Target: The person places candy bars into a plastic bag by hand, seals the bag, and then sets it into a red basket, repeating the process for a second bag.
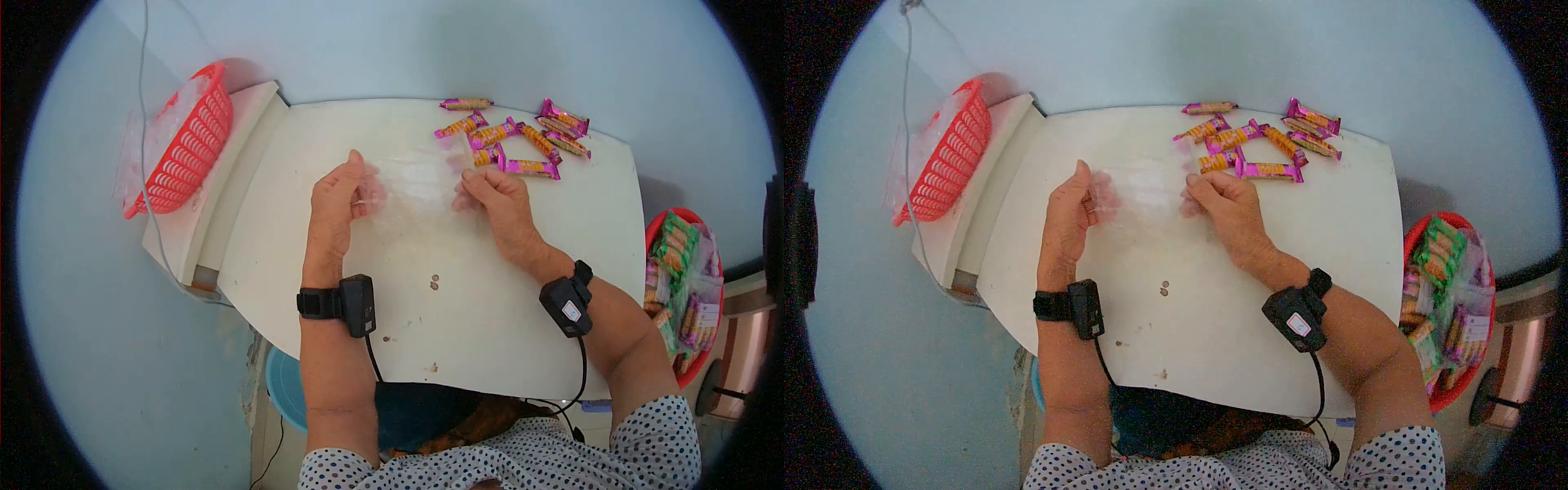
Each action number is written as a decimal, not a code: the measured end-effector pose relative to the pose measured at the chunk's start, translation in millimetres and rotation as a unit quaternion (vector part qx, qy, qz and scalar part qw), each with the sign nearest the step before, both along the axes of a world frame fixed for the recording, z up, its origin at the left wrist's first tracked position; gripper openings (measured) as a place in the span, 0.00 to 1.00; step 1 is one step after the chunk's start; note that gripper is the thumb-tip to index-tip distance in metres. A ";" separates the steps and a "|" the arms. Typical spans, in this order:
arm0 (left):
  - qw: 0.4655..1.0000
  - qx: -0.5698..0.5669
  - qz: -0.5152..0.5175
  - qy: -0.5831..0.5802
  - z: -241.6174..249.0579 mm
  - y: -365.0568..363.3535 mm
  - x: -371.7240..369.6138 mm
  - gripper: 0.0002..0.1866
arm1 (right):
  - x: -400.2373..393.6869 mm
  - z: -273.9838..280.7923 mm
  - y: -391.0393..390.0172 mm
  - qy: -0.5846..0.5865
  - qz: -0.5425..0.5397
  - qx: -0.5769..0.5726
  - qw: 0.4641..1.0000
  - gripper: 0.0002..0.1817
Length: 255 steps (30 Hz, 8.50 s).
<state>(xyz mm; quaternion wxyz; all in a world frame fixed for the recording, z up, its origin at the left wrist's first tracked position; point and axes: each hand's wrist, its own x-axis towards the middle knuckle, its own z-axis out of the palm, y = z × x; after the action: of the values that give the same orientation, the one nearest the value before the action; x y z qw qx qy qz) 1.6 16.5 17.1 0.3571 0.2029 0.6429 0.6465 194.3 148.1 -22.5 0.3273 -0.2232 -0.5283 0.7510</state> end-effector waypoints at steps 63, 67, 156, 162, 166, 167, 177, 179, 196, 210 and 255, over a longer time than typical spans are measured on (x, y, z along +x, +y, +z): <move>0.898 -0.052 -0.173 0.401 -9.0 20.9 66.6 0.05 | 1.1 4.7 -1.6 -0.091 0.059 0.064 0.992 0.15; 0.898 -0.063 -0.182 0.395 -6.2 19.1 62.6 0.06 | 2.0 7.3 -2.3 -0.100 0.061 0.065 0.991 0.16; 0.793 -0.055 0.002 0.607 11.0 12.0 74.6 0.07 | 8.5 2.0 -23.1 -0.237 0.062 0.580 0.777 0.15; 0.809 -0.105 -0.042 0.577 11.5 11.9 77.5 0.09 | 5.9 1.8 -25.1 -0.208 -0.010 0.506 0.837 0.28; 0.811 -0.145 -0.080 0.561 16.1 9.4 78.4 0.10 | 5.5 8.6 -24.3 -0.212 0.000 0.448 0.869 0.29; 0.815 -0.140 -0.088 0.556 16.2 9.2 79.4 0.10 | 5.4 6.4 -22.9 -0.204 0.006 0.446 0.871 0.29; 0.816 -0.119 -0.071 0.561 0.9 16.8 82.1 0.12 | 8.8 2.5 -13.6 -0.182 0.003 0.497 0.849 0.15; 0.823 -0.091 -0.066 0.556 -2.3 17.4 80.5 0.11 | 13.6 10.6 -1.8 -0.178 -0.024 0.489 0.854 0.13; 0.831 -0.061 -0.043 0.552 -12.4 20.7 79.6 0.09 | 69.0 55.3 75.2 -0.521 -0.023 0.607 0.600 0.06; 0.870 -0.009 0.031 0.492 -14.3 28.4 94.0 0.08 | 41.9 87.3 25.2 -0.277 0.091 0.392 0.873 0.05; 0.878 -0.010 0.000 0.478 -22.3 27.8 106.1 0.07 | 31.0 15.9 63.7 -0.314 -0.033 0.527 0.789 0.19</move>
<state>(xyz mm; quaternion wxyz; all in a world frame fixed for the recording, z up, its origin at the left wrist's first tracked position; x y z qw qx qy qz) 107.7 44.3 -5.2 0.0084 0.4839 0.7418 0.4642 225.3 211.8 -6.7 0.2350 -0.2566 -0.9080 0.2334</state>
